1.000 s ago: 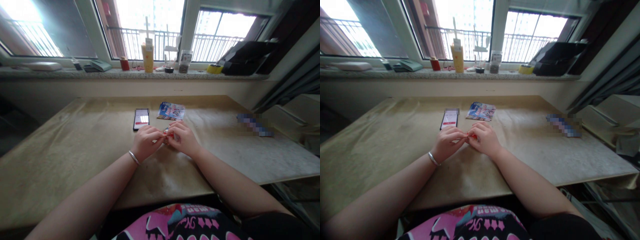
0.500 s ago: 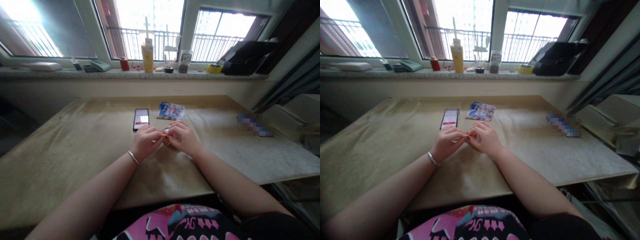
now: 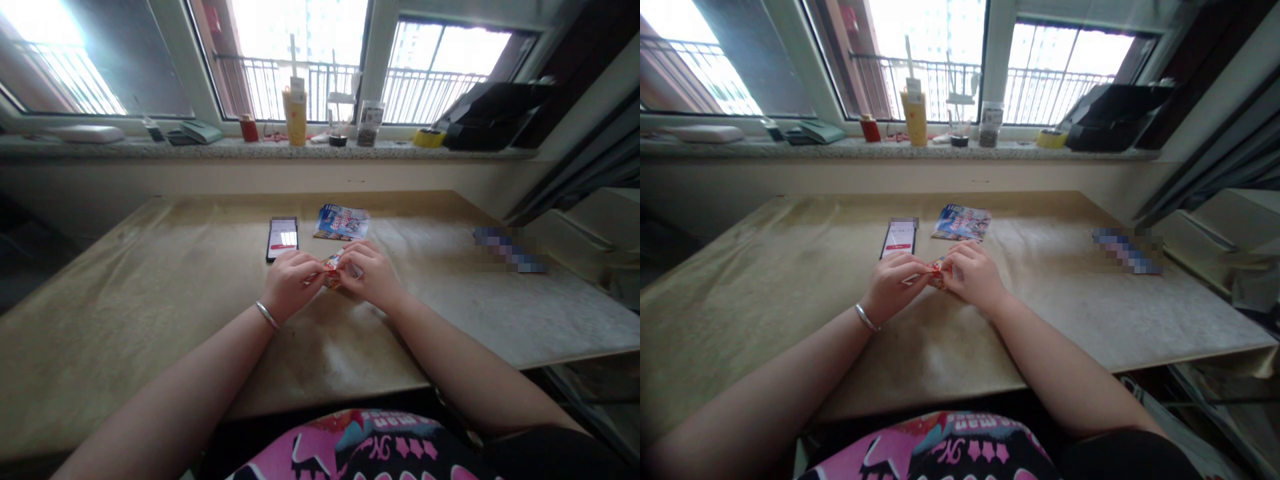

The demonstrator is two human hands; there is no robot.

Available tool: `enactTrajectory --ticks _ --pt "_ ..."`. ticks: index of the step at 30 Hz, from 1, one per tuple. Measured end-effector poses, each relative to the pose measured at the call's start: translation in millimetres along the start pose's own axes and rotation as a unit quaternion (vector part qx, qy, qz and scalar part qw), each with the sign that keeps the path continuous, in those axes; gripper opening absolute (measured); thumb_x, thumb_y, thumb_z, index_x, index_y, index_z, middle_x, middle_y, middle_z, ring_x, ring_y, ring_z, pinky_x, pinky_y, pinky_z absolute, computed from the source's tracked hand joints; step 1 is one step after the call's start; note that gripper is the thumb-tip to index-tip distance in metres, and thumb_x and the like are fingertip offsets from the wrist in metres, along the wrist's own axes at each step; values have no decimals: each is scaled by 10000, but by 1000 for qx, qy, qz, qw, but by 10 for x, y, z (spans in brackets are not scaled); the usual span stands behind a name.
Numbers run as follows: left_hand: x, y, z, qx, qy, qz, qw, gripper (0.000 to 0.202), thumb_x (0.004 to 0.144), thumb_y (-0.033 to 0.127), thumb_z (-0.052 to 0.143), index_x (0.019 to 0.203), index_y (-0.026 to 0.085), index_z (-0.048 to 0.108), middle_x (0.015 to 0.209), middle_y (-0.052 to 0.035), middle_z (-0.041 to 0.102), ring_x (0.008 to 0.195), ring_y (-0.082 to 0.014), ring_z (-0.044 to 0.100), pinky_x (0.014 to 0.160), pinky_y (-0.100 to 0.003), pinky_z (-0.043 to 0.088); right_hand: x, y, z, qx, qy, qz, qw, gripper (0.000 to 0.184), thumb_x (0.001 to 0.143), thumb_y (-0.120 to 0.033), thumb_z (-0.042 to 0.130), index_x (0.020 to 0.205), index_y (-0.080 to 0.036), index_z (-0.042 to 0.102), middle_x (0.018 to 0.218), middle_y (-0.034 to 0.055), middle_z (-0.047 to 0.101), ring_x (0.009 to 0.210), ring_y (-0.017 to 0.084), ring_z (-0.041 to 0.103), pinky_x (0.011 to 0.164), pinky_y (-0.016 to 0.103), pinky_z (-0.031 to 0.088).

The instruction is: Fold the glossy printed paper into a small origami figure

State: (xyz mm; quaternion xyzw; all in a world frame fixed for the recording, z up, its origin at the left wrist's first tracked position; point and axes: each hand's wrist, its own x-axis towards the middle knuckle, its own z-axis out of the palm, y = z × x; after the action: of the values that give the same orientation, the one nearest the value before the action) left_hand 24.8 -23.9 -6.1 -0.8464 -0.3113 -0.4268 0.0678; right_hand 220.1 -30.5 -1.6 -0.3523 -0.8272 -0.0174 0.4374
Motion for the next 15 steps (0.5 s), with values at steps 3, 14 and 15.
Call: enactTrajectory --ticks 3,14,15 --pt "4 15 -5 9 -1 1 1000 150 828 273 584 711 193 634 724 -24 662 653 -129 573 654 -273 446 0 -1 6 -2 -3 -17 1000 69 760 -160 580 748 -222 608 823 38 640 929 202 567 856 374 479" --pt "2 -6 -8 38 -1 30 999 177 830 281 597 677 193 616 692 -14 646 636 -130 532 637 -269 414 -10 29 5 -12 -14 -20 1000 76 739 -158 592 764 -226 616 833 32 648 947 202 556 885 382 466" --pt "3 -6 -11 38 -2 29 999 183 833 281 594 673 193 617 688 -15 644 633 -129 530 636 -269 414 -9 37 3 -13 -16 -19 1000 84 736 -153 590 763 -228 618 835 31 649 952 204 554 888 384 465"
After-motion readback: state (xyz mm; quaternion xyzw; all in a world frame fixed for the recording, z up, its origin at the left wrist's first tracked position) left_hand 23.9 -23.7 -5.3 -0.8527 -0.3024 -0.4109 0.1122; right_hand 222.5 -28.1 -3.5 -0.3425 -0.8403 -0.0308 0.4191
